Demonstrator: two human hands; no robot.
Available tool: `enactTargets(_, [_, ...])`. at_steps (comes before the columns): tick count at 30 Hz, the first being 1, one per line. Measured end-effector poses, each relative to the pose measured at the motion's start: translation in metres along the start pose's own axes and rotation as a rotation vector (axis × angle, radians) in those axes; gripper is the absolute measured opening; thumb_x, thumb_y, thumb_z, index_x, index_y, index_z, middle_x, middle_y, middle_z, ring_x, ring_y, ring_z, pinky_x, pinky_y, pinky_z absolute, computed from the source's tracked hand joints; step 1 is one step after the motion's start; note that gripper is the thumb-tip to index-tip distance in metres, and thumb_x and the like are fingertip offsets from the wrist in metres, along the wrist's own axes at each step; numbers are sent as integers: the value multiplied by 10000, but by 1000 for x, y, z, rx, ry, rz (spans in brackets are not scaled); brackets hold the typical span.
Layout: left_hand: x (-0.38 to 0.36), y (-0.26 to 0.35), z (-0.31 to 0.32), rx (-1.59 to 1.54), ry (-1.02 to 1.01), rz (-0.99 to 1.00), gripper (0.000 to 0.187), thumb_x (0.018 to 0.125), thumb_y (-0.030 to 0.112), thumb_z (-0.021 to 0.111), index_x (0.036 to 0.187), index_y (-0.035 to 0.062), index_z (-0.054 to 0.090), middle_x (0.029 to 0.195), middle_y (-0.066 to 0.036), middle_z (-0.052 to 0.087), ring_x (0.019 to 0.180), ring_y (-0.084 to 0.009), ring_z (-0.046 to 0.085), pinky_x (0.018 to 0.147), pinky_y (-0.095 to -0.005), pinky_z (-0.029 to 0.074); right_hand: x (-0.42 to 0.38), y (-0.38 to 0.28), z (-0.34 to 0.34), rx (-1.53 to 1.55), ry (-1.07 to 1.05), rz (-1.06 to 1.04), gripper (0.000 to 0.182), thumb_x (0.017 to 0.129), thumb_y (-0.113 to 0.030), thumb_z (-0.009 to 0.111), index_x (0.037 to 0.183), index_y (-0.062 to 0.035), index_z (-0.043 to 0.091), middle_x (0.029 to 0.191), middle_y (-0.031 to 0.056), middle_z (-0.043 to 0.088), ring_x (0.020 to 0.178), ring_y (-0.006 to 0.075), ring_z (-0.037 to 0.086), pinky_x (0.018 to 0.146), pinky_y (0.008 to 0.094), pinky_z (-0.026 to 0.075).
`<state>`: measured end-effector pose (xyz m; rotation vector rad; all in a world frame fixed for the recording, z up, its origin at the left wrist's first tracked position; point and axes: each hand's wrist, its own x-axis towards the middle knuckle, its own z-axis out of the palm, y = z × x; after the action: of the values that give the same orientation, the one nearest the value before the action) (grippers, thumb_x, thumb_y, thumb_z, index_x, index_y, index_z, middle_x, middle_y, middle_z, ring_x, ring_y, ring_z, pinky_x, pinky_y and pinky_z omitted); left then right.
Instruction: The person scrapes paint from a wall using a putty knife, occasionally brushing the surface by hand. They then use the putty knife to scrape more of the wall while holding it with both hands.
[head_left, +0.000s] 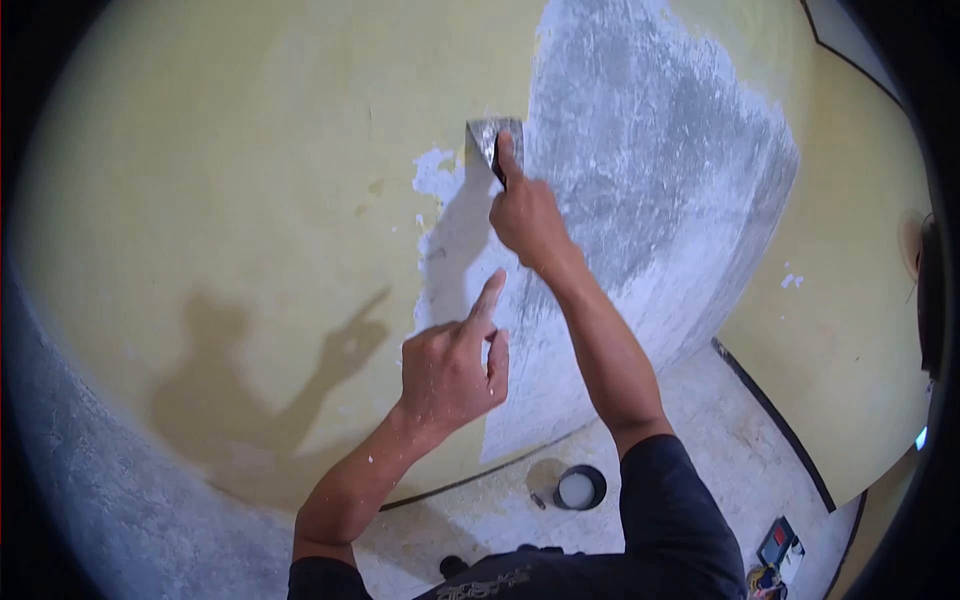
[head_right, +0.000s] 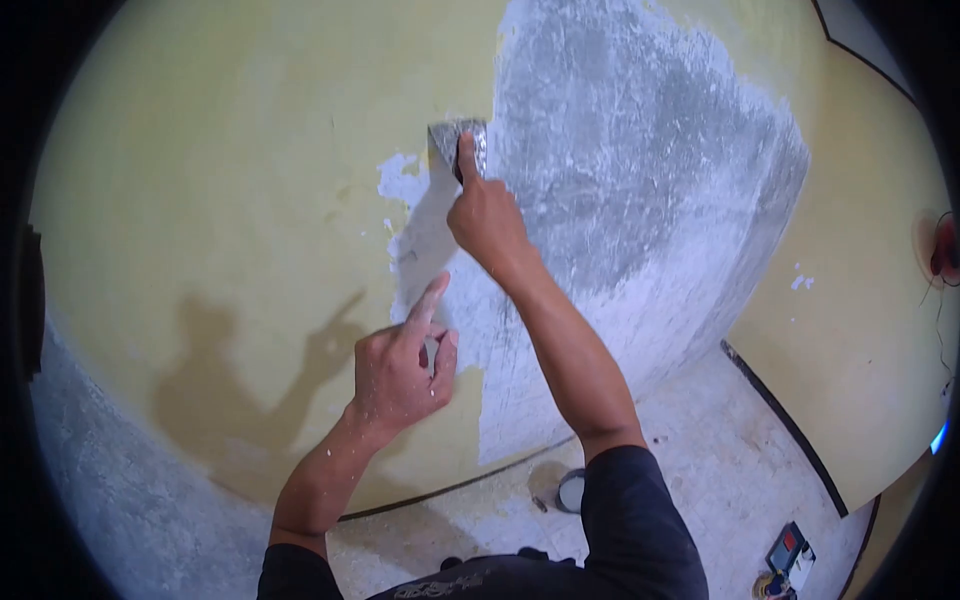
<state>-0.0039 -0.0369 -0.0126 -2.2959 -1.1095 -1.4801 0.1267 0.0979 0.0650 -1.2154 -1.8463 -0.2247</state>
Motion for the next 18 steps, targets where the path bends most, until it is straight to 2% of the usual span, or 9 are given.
enactTargets(2, [-4, 2, -1, -15, -2, 0, 623, 766, 50, 646, 1361, 14, 464, 636, -33, 640, 438, -176, 552, 474, -289, 458, -8, -3, -11, 58, -28, 10, 695, 766, 28, 436, 1446, -9, 301, 710, 348, 581, 662, 501, 584, 668, 551, 460])
enactTargets(4, [-5, 4, -6, -30, 27, 25, 627, 765, 50, 649, 1362, 7, 460, 627, -25, 632, 433, -169, 541, 470, -287, 453, -22, 8, -1, -25, -68, -56, 786, 721, 27, 467, 1471, 6, 233, 688, 342, 585, 636, 508, 587, 646, 564, 467])
enactTargets(9, [-10, 1, -12, -19, 10, 37, 629, 765, 49, 650, 1362, 5, 459, 626, -21, 631, 434, -167, 539, 472, -287, 454, -15, 8, 6, 20, -27, -23, 780, 727, 30, 460, 1472, 5, 229, 703, 356, 581, 635, 516, 579, 651, 571, 460])
enactTargets(11, [-11, 1, -10, -19, 9, 25, 629, 765, 49, 650, 1363, 5, 458, 627, -22, 632, 433, -170, 539, 472, -288, 456, -20, 7, -5, 33, -60, -1, 682, 781, 16, 430, 1450, -15, 299, 750, 355, 586, 695, 504, 587, 699, 548, 448])
enactTargets(15, [-7, -1, -8, -20, 3, 27, 633, 767, 52, 646, 1368, 11, 452, 631, -23, 635, 434, -179, 549, 474, -296, 458, -9, 11, -9, 3, -25, -17, 679, 786, 15, 424, 1452, -20, 294, 763, 355, 589, 706, 503, 590, 708, 547, 447])
enactTargets(18, [-7, -1, -4, -14, -24, 8, 632, 769, 57, 644, 1370, 14, 451, 629, -25, 635, 438, -182, 556, 474, -300, 460, -14, 10, -18, 107, -74, 66, 694, 782, 24, 416, 1461, -31, 284, 763, 350, 589, 721, 503, 589, 723, 535, 458])
